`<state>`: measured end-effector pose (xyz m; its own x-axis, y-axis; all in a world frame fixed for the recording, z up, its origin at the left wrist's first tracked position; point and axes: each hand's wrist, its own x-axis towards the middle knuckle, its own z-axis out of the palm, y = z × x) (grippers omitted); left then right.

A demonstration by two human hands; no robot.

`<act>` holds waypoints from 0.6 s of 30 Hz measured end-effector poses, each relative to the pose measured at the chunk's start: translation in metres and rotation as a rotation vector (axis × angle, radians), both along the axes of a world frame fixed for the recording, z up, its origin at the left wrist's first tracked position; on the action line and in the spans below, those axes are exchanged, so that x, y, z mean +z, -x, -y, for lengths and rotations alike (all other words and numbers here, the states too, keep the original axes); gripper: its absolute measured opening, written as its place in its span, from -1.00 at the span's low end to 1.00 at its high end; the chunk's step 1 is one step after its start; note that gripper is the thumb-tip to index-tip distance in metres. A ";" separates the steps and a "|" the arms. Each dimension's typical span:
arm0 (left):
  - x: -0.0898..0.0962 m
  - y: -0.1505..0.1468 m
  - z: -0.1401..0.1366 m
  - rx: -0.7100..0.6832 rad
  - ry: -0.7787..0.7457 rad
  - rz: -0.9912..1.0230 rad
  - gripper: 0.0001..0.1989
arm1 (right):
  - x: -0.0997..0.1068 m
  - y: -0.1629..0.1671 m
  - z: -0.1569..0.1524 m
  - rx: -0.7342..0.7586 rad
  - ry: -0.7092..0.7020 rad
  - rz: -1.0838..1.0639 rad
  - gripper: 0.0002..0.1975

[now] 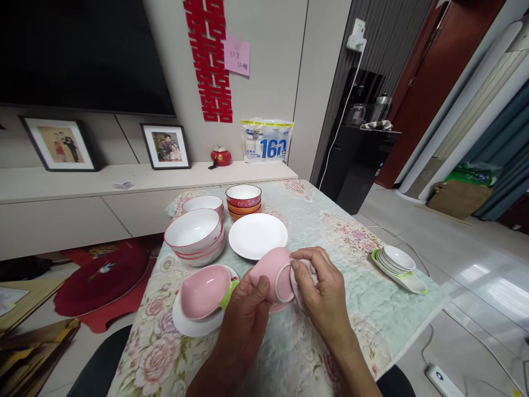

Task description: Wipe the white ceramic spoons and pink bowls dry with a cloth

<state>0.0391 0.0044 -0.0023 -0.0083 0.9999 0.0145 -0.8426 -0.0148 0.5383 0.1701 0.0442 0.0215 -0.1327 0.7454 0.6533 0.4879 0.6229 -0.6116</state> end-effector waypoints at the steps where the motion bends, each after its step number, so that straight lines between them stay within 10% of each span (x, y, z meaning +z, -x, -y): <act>1: 0.000 0.000 0.000 -0.003 0.001 0.005 -0.58 | 0.000 0.000 0.000 0.000 -0.023 0.009 -0.94; 12: 0.001 0.004 0.002 0.010 0.066 -0.028 -0.87 | 0.013 0.015 0.020 0.343 -0.172 0.377 -0.82; 18: 0.004 0.000 0.002 -0.021 -0.030 -0.003 -0.84 | 0.006 0.010 0.008 0.224 -0.187 0.195 -0.83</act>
<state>0.0388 0.0022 0.0016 0.0132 0.9989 0.0440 -0.8415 -0.0127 0.5402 0.1602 0.0362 0.0274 -0.4151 0.5533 0.7222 0.4225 0.8203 -0.3855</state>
